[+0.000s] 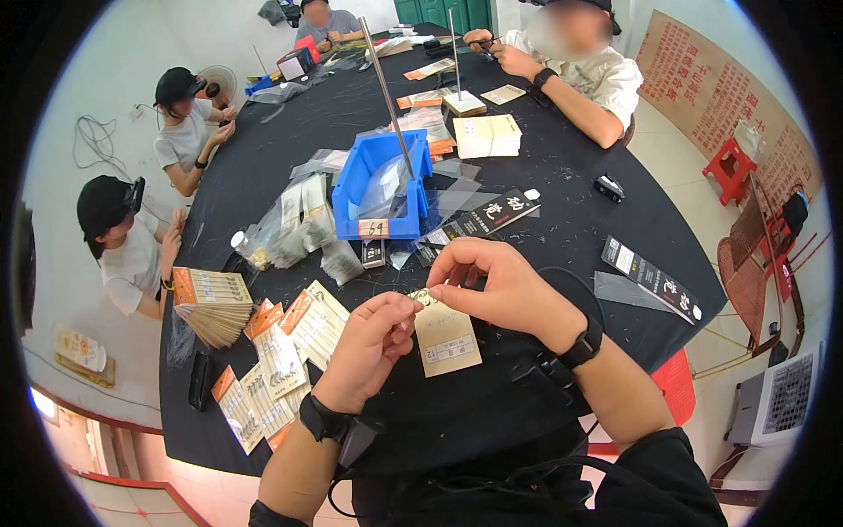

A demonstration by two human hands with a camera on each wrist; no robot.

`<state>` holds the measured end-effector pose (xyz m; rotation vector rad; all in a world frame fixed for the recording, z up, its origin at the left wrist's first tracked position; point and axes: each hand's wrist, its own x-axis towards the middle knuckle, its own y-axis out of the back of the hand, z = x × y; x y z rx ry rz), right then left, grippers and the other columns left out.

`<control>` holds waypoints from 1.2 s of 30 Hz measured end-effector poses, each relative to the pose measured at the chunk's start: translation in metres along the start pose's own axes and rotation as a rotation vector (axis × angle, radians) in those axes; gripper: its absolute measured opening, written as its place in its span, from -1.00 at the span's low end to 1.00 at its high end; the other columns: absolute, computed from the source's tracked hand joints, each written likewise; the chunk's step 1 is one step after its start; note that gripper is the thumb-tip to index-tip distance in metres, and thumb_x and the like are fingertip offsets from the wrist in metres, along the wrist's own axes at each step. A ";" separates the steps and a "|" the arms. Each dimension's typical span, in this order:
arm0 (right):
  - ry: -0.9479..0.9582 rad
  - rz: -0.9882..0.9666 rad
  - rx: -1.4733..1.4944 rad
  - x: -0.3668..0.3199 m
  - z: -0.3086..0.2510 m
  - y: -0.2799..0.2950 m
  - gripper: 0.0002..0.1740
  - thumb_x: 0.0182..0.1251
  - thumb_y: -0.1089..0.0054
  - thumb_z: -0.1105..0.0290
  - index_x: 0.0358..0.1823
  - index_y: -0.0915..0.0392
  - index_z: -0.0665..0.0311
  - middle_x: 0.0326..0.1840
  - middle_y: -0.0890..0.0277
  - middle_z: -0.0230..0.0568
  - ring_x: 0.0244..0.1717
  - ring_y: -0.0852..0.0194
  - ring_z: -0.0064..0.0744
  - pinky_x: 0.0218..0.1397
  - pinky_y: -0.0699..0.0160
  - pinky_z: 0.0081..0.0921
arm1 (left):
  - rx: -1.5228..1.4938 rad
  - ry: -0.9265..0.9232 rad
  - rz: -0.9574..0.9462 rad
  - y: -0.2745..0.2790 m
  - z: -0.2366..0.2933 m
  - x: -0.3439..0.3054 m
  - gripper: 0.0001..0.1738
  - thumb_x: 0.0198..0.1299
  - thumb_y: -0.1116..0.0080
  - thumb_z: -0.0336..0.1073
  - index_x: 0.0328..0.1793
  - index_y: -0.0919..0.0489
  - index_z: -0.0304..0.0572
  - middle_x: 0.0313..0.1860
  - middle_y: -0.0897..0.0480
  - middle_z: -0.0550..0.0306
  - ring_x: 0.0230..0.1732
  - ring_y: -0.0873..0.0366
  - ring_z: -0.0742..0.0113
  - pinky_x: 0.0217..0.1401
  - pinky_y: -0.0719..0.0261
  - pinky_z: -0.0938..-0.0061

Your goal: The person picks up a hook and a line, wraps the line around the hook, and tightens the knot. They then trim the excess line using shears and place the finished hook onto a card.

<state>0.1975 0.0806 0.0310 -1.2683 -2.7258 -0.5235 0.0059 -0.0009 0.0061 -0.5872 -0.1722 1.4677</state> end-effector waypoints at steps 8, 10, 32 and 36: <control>0.185 0.093 -0.193 0.001 0.005 -0.007 -0.89 0.13 -0.33 0.42 -0.33 -0.59 0.22 -0.34 -0.53 -0.41 -0.34 -0.47 -0.57 -0.29 -0.37 -0.59 | -0.127 0.084 -0.017 0.001 0.001 0.000 -0.89 0.29 -0.12 -0.28 -0.24 -0.56 -0.13 -0.50 -0.36 0.46 -0.48 -0.22 0.65 -0.50 -0.12 0.70; 0.211 0.121 -0.234 0.002 0.002 -0.008 -0.89 0.13 -0.33 0.42 -0.33 -0.59 0.22 -0.35 -0.53 -0.40 -0.34 -0.47 -0.56 -0.29 -0.37 -0.59 | -0.144 0.087 -0.029 0.001 0.000 0.000 -0.89 0.29 -0.12 -0.28 -0.23 -0.56 -0.13 -0.50 -0.36 0.47 -0.47 -0.22 0.65 -0.50 -0.12 0.70; 0.097 0.100 -0.085 0.001 0.007 -0.012 -0.90 0.18 -0.34 0.37 -0.33 -0.66 0.22 -0.35 -0.51 -0.44 -0.36 -0.46 -0.66 -0.34 -0.34 -0.67 | 0.007 -0.116 0.034 -0.004 -0.007 0.002 -0.88 0.32 -0.14 -0.31 -0.27 -0.57 -0.15 -0.49 -0.41 0.45 -0.50 -0.20 0.72 -0.48 -0.11 0.73; 0.024 0.075 0.000 0.001 0.009 -0.012 -0.86 0.20 -0.34 0.33 -0.32 -0.66 0.23 -0.36 -0.52 -0.45 -0.37 -0.45 -0.70 -0.36 -0.34 -0.70 | 0.077 -0.135 0.065 -0.010 -0.004 -0.001 -0.88 0.30 -0.17 -0.32 -0.29 -0.60 -0.15 -0.48 -0.43 0.45 -0.51 -0.17 0.72 -0.48 -0.09 0.74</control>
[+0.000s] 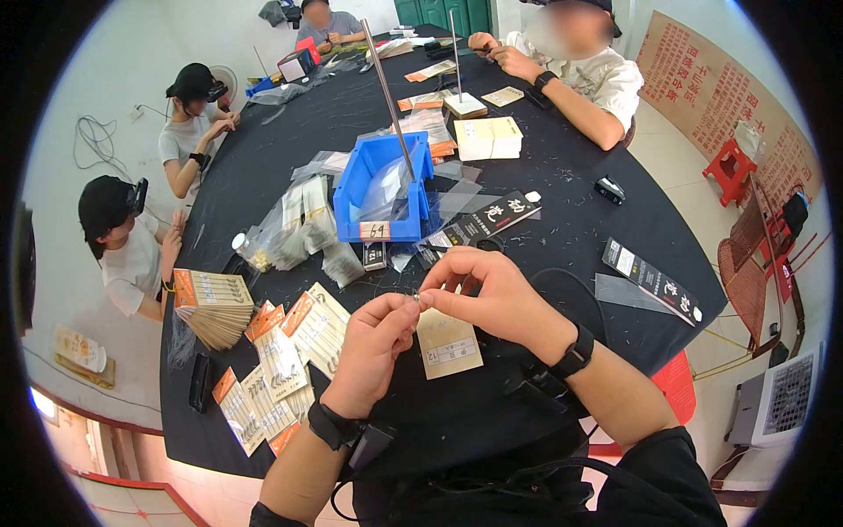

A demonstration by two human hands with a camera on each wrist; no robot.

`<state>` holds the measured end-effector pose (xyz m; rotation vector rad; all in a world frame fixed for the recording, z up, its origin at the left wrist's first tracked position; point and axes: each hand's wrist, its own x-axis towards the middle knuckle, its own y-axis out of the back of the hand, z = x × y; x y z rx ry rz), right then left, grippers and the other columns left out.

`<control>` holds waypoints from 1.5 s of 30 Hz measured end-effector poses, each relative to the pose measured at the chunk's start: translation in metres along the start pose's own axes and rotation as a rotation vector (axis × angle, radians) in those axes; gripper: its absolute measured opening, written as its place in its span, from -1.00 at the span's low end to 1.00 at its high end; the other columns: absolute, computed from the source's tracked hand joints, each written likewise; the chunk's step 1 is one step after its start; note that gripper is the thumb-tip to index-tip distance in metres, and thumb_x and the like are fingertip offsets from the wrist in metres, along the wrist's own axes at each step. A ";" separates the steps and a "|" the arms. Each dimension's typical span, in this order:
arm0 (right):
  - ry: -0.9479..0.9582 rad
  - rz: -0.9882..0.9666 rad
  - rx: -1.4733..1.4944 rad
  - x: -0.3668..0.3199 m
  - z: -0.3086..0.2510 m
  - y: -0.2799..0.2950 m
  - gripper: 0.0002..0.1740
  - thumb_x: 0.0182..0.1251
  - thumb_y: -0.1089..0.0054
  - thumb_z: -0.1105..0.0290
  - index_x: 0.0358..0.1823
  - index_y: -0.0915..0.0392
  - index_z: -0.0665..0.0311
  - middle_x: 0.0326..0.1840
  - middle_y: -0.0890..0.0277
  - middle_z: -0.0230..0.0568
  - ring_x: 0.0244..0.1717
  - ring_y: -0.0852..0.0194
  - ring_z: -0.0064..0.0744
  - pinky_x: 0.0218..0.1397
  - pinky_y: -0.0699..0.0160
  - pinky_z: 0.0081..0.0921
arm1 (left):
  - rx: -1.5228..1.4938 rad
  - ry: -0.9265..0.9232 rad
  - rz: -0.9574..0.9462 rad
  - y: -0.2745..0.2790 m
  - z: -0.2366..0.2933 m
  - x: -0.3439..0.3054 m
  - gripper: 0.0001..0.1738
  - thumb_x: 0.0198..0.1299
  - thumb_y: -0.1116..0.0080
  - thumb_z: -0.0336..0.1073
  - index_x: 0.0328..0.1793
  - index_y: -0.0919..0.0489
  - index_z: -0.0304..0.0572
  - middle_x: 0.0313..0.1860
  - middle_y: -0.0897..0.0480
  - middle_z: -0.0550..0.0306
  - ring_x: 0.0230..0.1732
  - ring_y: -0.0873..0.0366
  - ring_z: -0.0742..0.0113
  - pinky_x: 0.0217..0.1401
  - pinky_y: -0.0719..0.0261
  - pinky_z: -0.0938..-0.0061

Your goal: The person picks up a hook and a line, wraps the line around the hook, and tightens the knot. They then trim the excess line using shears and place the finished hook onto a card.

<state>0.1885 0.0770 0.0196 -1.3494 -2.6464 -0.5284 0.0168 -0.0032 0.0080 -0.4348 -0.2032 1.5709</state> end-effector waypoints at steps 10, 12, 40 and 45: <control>-0.316 -0.116 0.270 -0.002 -0.010 0.004 -0.82 0.28 -0.32 0.31 -0.26 -0.63 0.28 -0.39 -0.56 -0.46 -0.37 -0.45 -0.76 -0.33 -0.39 -0.73 | 0.118 -0.101 -0.058 0.001 -0.004 0.000 -0.87 0.29 -0.21 -0.32 -0.19 -0.65 -0.22 -0.42 -0.52 0.42 -0.42 -0.28 0.73 -0.37 -0.18 0.74; -0.340 -0.124 0.288 -0.002 -0.011 0.004 -0.84 0.29 -0.30 0.34 -0.26 -0.61 0.29 -0.39 -0.56 -0.47 -0.36 -0.46 -0.76 -0.31 -0.41 -0.73 | 0.127 -0.116 -0.063 0.002 -0.007 0.001 -0.86 0.28 -0.22 -0.31 -0.19 -0.66 -0.23 -0.40 -0.55 0.40 -0.39 -0.32 0.71 -0.33 -0.22 0.73; 0.081 -0.085 -0.034 -0.002 0.001 -0.001 -0.93 0.22 -0.19 0.43 -0.33 -0.50 0.23 -0.20 -0.49 -0.44 -0.27 -0.40 -0.69 -0.32 -0.35 -0.68 | 0.159 -0.095 -0.078 0.001 -0.005 0.000 -0.85 0.29 -0.20 -0.31 -0.23 -0.64 -0.24 -0.42 -0.53 0.41 -0.41 -0.30 0.71 -0.35 -0.21 0.73; -0.097 -0.011 0.091 -0.001 -0.003 0.004 -0.89 0.23 -0.23 0.37 -0.31 -0.53 0.23 -0.25 -0.49 -0.45 -0.28 -0.41 -0.68 -0.32 -0.35 -0.68 | 0.099 -0.057 -0.062 0.005 -0.005 0.001 -0.85 0.31 -0.18 -0.33 -0.19 -0.65 -0.29 -0.35 -0.58 0.35 -0.30 -0.41 0.68 -0.21 -0.35 0.70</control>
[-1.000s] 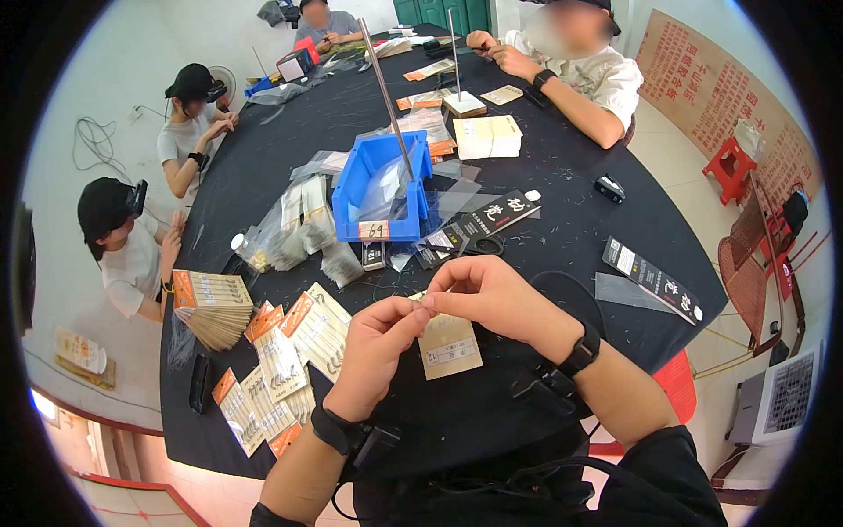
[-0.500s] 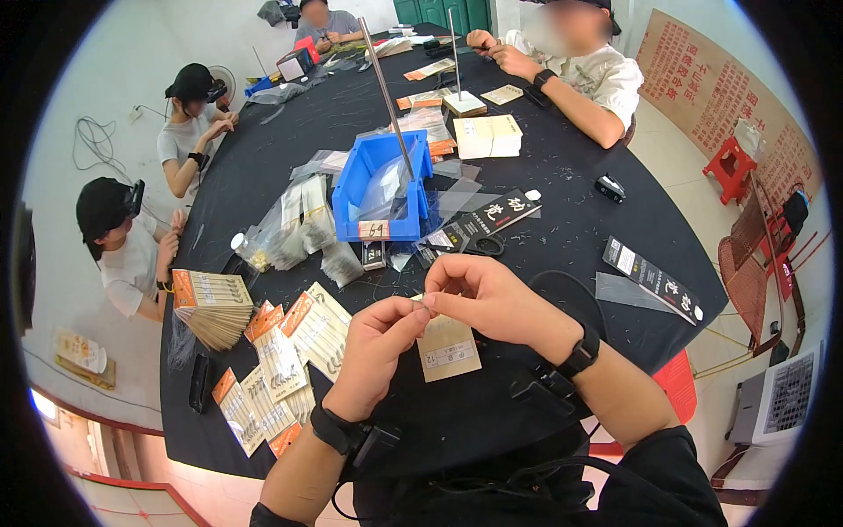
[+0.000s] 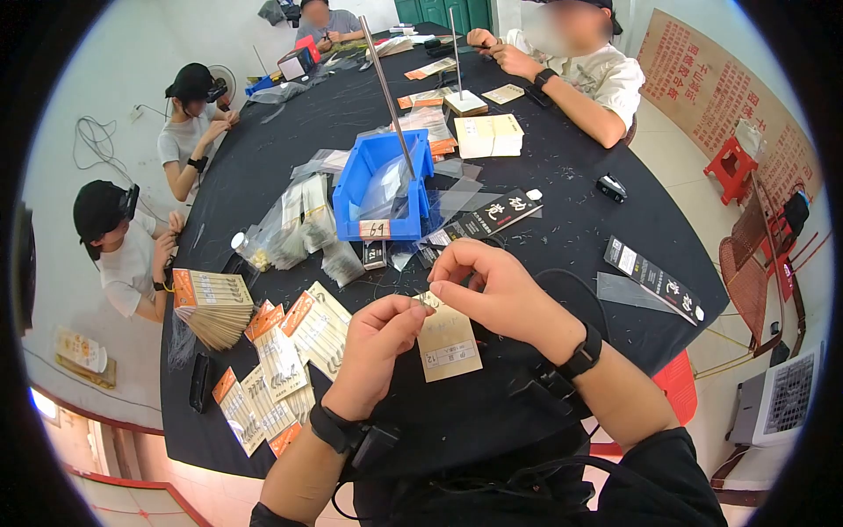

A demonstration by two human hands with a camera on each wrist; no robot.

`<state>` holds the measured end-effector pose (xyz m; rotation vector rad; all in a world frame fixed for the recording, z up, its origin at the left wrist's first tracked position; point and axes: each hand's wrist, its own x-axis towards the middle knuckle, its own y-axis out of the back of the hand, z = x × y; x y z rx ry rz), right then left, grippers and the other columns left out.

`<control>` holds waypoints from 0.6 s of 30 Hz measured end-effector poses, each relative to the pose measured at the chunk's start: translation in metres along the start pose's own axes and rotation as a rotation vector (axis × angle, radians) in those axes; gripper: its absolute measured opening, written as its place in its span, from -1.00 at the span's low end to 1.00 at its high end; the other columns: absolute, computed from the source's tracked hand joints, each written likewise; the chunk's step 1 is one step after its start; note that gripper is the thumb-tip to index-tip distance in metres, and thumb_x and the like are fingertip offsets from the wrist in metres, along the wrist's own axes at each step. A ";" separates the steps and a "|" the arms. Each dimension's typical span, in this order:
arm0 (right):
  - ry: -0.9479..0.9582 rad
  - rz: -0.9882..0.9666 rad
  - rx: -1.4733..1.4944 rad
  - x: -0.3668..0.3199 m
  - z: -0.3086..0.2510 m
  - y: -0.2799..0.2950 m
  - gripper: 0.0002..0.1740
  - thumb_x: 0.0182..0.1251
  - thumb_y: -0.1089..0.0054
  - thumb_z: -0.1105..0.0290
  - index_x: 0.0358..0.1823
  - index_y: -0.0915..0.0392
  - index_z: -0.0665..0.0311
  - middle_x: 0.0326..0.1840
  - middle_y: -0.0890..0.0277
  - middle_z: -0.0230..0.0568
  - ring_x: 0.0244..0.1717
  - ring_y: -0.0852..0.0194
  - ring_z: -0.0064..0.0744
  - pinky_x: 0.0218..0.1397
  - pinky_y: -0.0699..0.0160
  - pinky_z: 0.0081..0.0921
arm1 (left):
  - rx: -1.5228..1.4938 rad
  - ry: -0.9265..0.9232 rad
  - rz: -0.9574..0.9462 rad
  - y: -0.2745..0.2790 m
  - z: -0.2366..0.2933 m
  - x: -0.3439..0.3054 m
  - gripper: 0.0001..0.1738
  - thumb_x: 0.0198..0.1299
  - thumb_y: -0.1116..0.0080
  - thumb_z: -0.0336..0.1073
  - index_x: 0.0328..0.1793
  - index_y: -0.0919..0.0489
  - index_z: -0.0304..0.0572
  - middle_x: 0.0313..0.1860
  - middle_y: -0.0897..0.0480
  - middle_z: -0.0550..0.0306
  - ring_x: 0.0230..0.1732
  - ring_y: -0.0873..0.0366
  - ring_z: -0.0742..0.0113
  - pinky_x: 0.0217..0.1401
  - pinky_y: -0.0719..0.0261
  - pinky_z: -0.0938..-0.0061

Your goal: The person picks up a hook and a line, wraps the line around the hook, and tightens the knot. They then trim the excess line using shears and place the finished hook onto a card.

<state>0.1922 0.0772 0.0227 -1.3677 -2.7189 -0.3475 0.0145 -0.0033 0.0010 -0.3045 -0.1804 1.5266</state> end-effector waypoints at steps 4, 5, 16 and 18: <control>-0.065 -0.020 0.006 0.000 0.002 0.000 -0.86 0.23 -0.27 0.33 -0.30 -0.57 0.23 -0.29 -0.48 -0.45 -0.29 -0.42 -0.68 -0.31 -0.36 -0.68 | -0.050 0.009 -0.017 0.000 0.001 0.000 -0.85 0.31 -0.17 -0.32 -0.17 -0.64 -0.27 -0.36 -0.55 0.38 -0.35 -0.33 0.70 -0.28 -0.26 0.72; -0.040 -0.013 -0.008 0.000 0.004 -0.001 -0.86 0.23 -0.27 0.32 -0.31 -0.57 0.23 -0.30 -0.48 -0.45 -0.30 -0.42 -0.68 -0.31 -0.36 -0.68 | -0.046 -0.001 -0.011 -0.003 0.002 0.000 -0.85 0.32 -0.16 -0.32 -0.17 -0.63 -0.26 -0.39 -0.52 0.41 -0.42 -0.25 0.72 -0.37 -0.18 0.74; 0.016 -0.015 -0.042 0.001 0.012 -0.003 -0.84 0.20 -0.33 0.30 -0.36 -0.61 0.24 -0.32 -0.48 -0.44 -0.36 -0.44 -0.68 -0.34 -0.38 -0.67 | 0.081 -0.092 0.003 0.000 -0.006 0.001 -0.83 0.32 -0.19 -0.31 -0.17 -0.64 -0.28 -0.37 -0.57 0.37 -0.32 -0.39 0.70 -0.26 -0.32 0.72; 0.002 -0.023 0.012 0.001 0.015 -0.004 -0.83 0.22 -0.31 0.31 -0.34 -0.60 0.25 -0.33 -0.49 -0.45 -0.36 -0.44 -0.71 -0.35 -0.38 -0.68 | 0.103 -0.067 0.014 -0.001 -0.004 0.000 -0.86 0.31 -0.19 -0.33 -0.20 -0.62 -0.28 -0.35 -0.56 0.37 -0.29 -0.40 0.66 -0.19 -0.35 0.70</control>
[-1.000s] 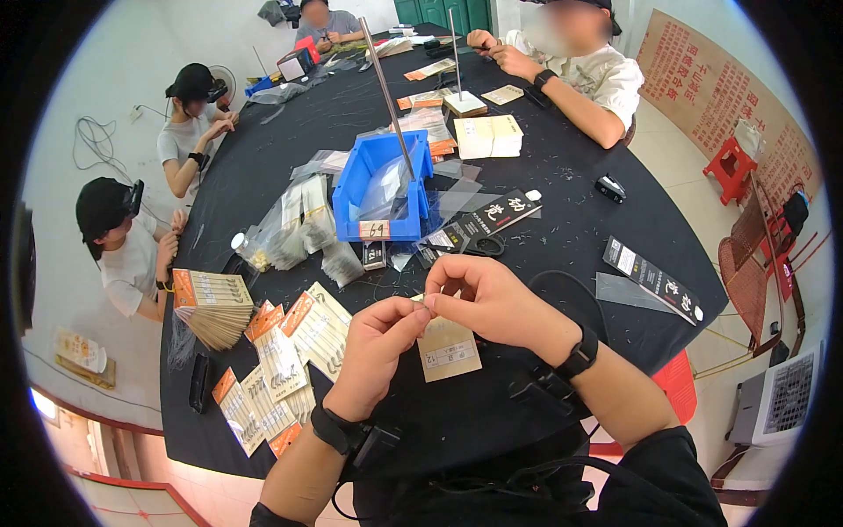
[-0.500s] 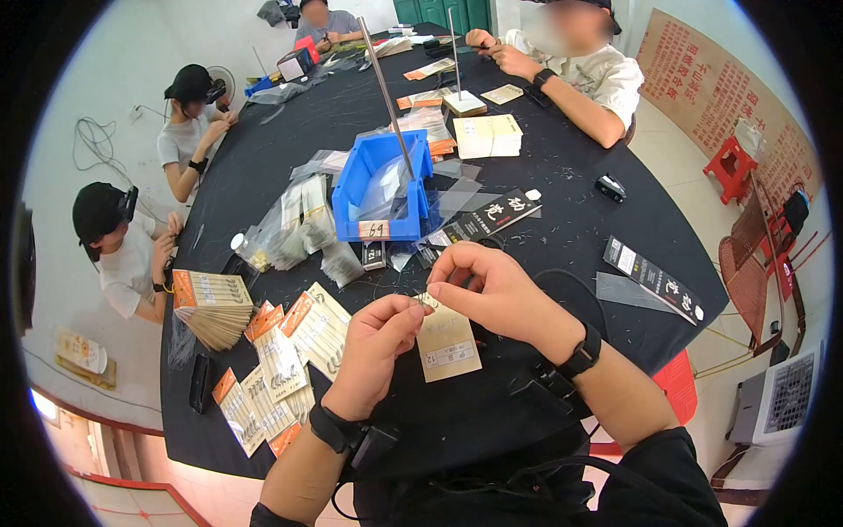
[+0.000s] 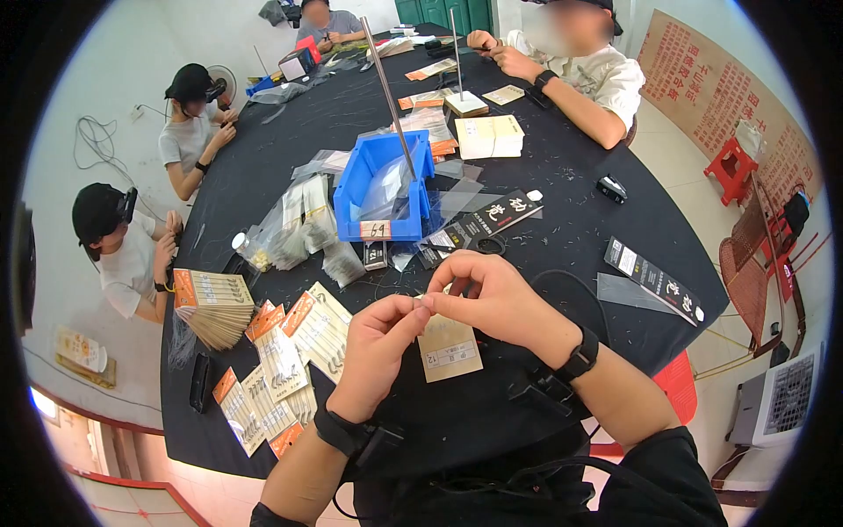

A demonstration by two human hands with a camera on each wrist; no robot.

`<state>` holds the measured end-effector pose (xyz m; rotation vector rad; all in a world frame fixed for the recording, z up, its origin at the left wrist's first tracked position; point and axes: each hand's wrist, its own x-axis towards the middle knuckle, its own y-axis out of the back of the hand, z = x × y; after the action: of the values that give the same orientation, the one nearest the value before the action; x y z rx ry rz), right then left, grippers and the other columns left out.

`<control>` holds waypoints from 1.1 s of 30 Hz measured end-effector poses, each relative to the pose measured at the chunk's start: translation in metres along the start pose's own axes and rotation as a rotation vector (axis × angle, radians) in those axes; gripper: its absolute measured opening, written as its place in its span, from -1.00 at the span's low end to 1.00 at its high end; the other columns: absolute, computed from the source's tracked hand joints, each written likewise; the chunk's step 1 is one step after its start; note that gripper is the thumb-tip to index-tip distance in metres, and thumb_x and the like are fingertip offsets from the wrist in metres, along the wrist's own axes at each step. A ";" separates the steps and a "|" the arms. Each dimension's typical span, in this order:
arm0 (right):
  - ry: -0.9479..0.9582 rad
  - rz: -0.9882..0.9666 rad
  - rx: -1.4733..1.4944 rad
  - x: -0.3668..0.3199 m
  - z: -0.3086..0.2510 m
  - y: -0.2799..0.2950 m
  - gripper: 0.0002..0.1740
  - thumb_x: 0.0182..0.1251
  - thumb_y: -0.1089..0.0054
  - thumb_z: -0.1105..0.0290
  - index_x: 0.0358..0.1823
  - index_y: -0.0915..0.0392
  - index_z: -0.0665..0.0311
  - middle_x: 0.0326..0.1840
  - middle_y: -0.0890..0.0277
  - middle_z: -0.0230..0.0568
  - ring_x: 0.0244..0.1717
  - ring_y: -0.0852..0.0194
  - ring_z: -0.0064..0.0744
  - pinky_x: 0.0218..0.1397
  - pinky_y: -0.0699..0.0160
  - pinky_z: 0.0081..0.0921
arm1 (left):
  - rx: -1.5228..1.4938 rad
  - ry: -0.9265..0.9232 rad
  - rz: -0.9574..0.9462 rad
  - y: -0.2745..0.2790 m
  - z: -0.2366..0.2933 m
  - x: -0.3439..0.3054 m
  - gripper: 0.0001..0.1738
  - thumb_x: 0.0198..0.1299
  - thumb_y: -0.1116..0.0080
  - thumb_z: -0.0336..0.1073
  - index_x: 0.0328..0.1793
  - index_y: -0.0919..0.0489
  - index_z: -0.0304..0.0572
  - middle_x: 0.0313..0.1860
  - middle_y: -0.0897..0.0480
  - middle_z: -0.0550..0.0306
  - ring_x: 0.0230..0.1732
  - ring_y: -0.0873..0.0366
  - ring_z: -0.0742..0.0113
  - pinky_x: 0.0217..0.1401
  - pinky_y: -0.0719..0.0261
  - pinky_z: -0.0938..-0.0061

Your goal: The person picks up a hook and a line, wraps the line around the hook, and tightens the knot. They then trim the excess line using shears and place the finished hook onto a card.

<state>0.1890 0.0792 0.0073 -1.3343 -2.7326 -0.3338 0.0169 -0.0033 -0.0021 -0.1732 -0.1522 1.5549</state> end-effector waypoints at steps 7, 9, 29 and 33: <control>-0.246 -0.101 0.240 -0.002 -0.007 0.001 -0.90 0.33 -0.22 0.43 -0.28 -0.50 0.28 -0.21 -0.50 -0.42 -0.11 -0.45 -0.67 -0.03 -0.45 -0.63 | 0.033 -0.009 -0.009 0.000 0.000 -0.001 -0.85 0.31 -0.19 -0.34 -0.17 -0.63 -0.30 -0.34 -0.58 0.36 -0.29 -0.41 0.67 -0.19 -0.35 0.71; -0.229 -0.103 0.262 -0.002 -0.005 0.000 -0.91 0.34 -0.21 0.44 -0.29 -0.49 0.27 -0.20 -0.50 -0.42 -0.12 -0.45 -0.66 -0.02 -0.44 -0.62 | 0.020 0.001 -0.012 -0.001 0.001 -0.001 -0.86 0.31 -0.19 -0.34 -0.17 -0.63 -0.30 -0.34 -0.58 0.36 -0.29 -0.42 0.67 -0.19 -0.36 0.71; 0.030 -0.066 0.042 -0.001 -0.006 -0.004 -0.88 0.35 -0.20 0.38 -0.25 -0.47 0.24 -0.34 -0.41 -0.52 -0.33 -0.35 -0.76 -0.33 -0.36 -0.72 | -0.073 -0.003 0.000 -0.002 0.004 -0.001 -0.87 0.31 -0.18 -0.33 -0.20 -0.63 -0.23 -0.43 -0.50 0.44 -0.42 -0.24 0.72 -0.35 -0.17 0.73; 0.054 -0.049 -0.009 -0.002 -0.008 -0.004 -0.90 0.34 -0.18 0.40 -0.25 -0.47 0.24 -0.34 -0.41 -0.50 -0.34 -0.36 -0.74 -0.35 -0.36 -0.71 | -0.077 0.004 0.003 -0.003 0.002 0.000 -0.87 0.31 -0.18 -0.32 -0.20 -0.63 -0.23 -0.43 -0.49 0.44 -0.43 -0.23 0.72 -0.37 -0.16 0.73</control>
<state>0.1865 0.0736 0.0138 -1.2439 -2.7260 -0.3796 0.0195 -0.0036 0.0005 -0.2377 -0.2092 1.5524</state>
